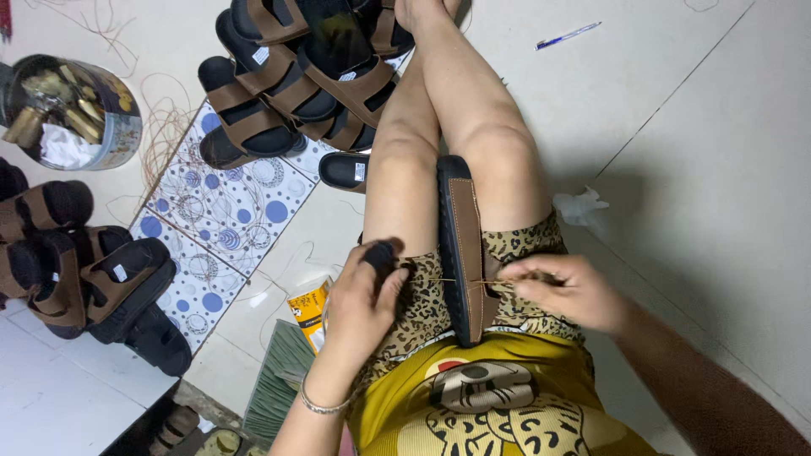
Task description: The person sits on the floor and sews a brown sandal using a needle and thread. They repeatedly push the needle through the sole and pull the thread to stitch the sandal while surrounded by other sandals.
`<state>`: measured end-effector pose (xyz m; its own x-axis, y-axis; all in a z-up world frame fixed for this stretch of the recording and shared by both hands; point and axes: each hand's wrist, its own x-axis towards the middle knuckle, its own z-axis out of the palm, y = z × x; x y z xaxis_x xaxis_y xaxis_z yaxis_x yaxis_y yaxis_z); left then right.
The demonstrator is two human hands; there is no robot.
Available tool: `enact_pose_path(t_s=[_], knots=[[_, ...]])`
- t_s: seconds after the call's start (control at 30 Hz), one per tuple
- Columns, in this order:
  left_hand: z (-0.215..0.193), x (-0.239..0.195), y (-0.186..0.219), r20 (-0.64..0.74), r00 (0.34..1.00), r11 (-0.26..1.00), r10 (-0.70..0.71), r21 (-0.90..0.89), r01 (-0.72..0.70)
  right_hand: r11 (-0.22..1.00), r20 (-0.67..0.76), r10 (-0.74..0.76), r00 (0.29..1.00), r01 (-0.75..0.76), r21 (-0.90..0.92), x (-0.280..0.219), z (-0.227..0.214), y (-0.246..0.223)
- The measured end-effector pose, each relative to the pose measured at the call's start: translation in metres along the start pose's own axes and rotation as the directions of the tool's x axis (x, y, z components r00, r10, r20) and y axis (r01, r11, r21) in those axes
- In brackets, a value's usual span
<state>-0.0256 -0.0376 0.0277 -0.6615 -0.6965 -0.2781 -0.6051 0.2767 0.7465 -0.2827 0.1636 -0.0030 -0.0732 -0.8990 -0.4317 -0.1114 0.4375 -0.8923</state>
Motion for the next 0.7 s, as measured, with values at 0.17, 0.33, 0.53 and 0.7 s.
enact_pose_path(t_s=[0.17,0.33,0.53,0.7], knots=[[0.007,-0.013,0.032,0.095,0.848,0.828,0.521,0.188,-0.529,0.948,-0.094,-0.033,0.995,0.061,0.313,0.016,0.017,-0.011],[0.065,-0.020,0.061,0.398,0.725,0.677,0.562,0.283,-0.679,0.832,-0.173,0.089,0.981,0.022,0.555,0.026,0.025,-0.008],[0.042,-0.013,0.073,0.458,0.687,0.764,0.564,0.028,-0.645,0.738,-0.033,-0.060,0.998,0.067,0.672,0.018,0.023,-0.014],[0.014,-0.029,0.026,0.222,0.945,0.402,0.241,-0.909,0.111,0.993,-0.117,-0.121,0.986,0.119,-0.022,0.024,0.063,-0.042]])
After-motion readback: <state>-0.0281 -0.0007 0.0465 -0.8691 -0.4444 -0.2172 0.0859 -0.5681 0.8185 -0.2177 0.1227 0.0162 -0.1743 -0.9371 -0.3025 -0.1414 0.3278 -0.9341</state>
